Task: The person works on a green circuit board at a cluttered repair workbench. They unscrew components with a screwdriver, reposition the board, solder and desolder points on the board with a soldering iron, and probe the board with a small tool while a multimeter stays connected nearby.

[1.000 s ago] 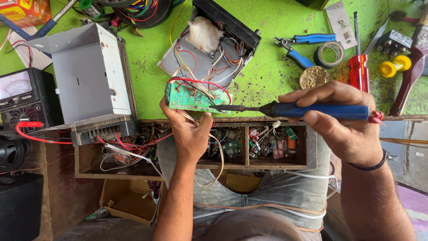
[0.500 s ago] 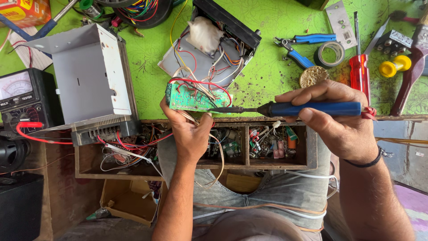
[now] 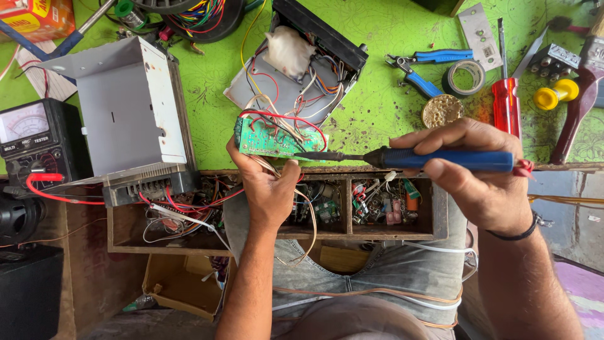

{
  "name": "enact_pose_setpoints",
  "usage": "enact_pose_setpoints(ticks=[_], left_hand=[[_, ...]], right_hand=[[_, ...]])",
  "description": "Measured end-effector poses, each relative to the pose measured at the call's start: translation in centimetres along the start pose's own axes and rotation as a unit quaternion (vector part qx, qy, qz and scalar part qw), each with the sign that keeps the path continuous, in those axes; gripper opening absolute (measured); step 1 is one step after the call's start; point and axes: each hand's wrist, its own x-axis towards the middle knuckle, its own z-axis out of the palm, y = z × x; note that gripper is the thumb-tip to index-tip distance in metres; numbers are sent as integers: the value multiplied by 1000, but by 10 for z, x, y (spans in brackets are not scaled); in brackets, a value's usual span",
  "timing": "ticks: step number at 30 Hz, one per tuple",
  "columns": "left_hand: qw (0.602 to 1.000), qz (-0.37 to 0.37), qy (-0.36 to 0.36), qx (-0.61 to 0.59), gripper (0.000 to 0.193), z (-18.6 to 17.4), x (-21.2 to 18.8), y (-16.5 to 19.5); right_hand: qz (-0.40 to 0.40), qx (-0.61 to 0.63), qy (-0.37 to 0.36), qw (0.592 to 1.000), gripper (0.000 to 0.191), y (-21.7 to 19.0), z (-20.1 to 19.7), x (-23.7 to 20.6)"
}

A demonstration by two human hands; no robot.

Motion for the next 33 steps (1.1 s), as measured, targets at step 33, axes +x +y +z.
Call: enact_pose_setpoints(ticks=[33], left_hand=[[1000,2,-1,-2,70,-2,-1,-1]], right_hand=[[-24,-70,-46,996,16,-11,5,2]])
